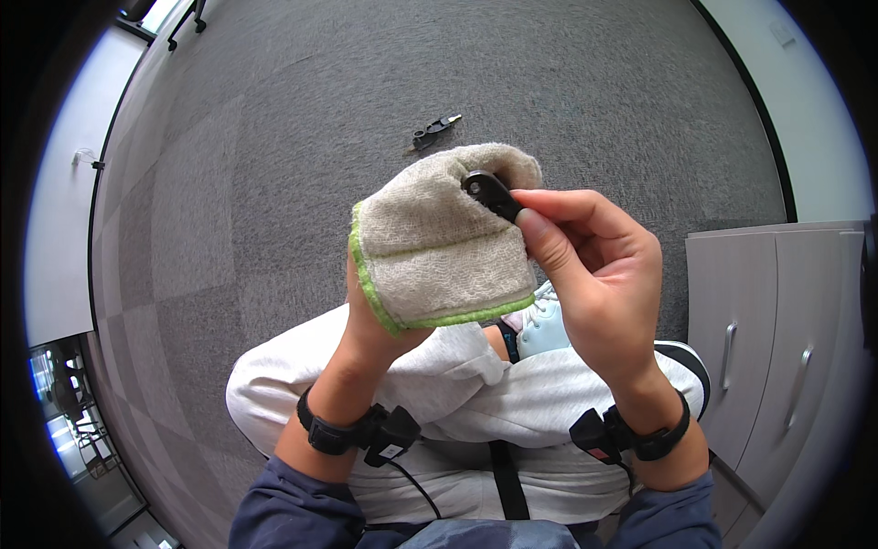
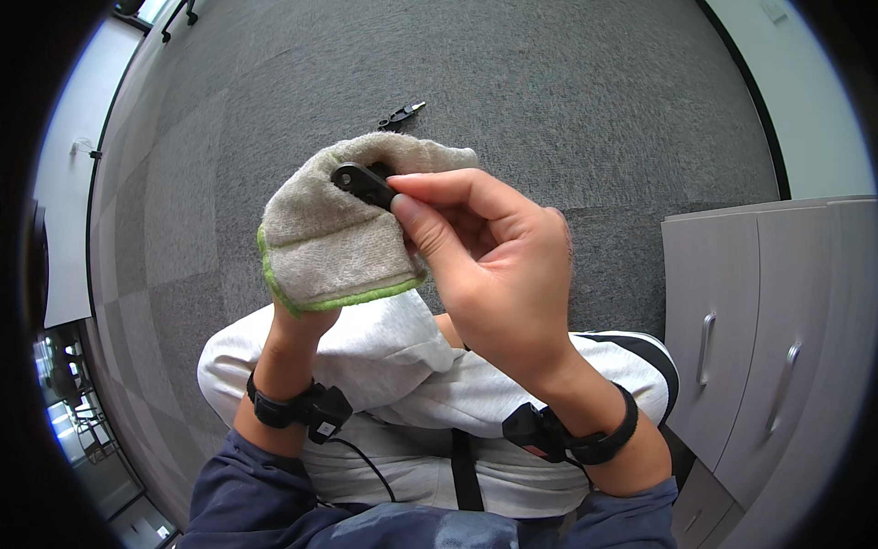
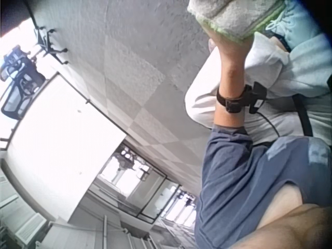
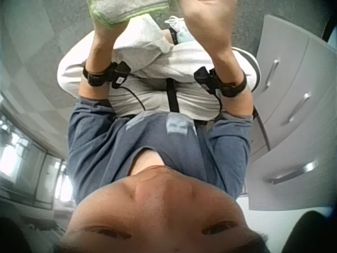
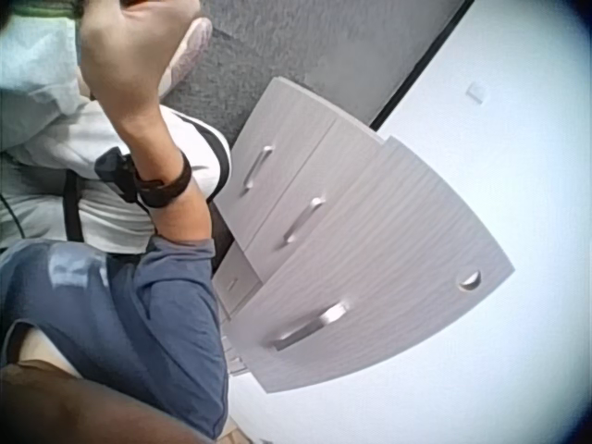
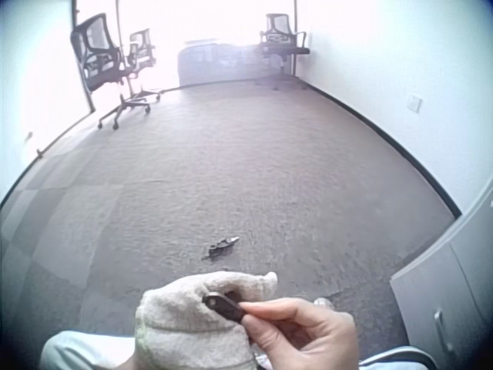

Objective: The recorder cleans and re-attaches a plastic component to a drawer front using a screwdriver.

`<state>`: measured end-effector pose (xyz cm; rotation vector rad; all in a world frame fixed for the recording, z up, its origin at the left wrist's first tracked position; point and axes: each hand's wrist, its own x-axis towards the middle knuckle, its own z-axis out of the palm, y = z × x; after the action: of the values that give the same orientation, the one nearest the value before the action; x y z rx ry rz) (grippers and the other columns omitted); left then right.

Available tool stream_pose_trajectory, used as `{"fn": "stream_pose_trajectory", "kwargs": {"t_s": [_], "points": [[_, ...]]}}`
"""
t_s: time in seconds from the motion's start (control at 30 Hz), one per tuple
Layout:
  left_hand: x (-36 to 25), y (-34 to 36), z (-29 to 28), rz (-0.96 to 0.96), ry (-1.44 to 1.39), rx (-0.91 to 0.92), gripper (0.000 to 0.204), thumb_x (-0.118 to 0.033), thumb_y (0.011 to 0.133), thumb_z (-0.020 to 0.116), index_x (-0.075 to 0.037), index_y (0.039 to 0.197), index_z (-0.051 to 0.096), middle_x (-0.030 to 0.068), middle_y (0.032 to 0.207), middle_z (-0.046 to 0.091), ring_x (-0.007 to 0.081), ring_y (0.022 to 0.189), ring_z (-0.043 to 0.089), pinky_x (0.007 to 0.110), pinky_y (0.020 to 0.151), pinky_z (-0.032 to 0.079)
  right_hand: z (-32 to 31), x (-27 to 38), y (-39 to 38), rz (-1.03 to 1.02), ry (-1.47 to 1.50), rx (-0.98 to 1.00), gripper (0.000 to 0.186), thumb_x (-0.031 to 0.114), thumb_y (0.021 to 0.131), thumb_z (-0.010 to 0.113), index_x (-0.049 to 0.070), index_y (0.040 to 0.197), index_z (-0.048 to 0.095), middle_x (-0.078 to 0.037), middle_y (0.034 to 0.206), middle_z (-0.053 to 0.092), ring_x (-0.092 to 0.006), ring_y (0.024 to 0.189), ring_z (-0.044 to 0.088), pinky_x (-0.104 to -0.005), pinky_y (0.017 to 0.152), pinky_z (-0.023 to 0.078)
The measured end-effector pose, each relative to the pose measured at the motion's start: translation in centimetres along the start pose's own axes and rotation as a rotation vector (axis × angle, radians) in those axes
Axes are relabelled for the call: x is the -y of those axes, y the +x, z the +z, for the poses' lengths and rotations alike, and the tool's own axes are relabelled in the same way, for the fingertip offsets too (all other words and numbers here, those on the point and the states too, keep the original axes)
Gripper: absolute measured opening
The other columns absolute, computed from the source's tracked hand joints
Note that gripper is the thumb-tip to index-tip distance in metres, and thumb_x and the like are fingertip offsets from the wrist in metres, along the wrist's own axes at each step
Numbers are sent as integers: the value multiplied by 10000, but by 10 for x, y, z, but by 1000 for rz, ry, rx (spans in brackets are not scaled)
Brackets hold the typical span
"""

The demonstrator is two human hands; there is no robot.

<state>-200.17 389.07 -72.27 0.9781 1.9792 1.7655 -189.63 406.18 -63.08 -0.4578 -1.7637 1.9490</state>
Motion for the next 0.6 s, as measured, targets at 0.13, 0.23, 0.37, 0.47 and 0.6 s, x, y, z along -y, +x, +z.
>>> {"fn": "stream_pose_trajectory", "kwargs": {"t_s": [0.13,0.23,0.37,0.47,0.6], "points": [[4,-1,0,111,243,-7,872,-142,660,875,-5,1349,358,139,1212,536,264,1171,536,389,996,428,1,-4,2,-181,-77,66,183,-36,894,619,-23,1067,679,-78,917,682,-116,848,659,-224,740,535],[3,-1,1,195,361,-3,848,-144,672,869,-4,1343,370,137,1218,539,261,1168,543,388,997,433,2,-6,2,-198,-105,79,192,-51,890,608,-27,1067,678,-90,958,674,-133,881,661,-225,763,537],[1,0,4,252,372,8,815,-147,687,860,-3,1335,386,136,1226,543,256,1163,552,387,999,438,3,-3,-3,-183,-106,105,208,-57,911,591,-52,1116,628,-93,1007,656,-118,948,636,-216,836,514],[0,2,6,260,325,26,791,-149,698,853,-3,1328,398,134,1232,546,253,1159,558,386,1000,442,4,-1,-3,-140,-116,79,208,-42,887,638,-48,1094,620,-93,1012,656,-125,942,644,-231,840,527],[-1,5,5,226,203,53,759,-152,713,845,-2,1320,415,133,1239,550,249,1155,567,385,1001,448,2,-2,-1,-206,-168,68,203,-37,877,656,-36,1077,622,-93,1008,661,-134,932,653,-239,828,541]]}}
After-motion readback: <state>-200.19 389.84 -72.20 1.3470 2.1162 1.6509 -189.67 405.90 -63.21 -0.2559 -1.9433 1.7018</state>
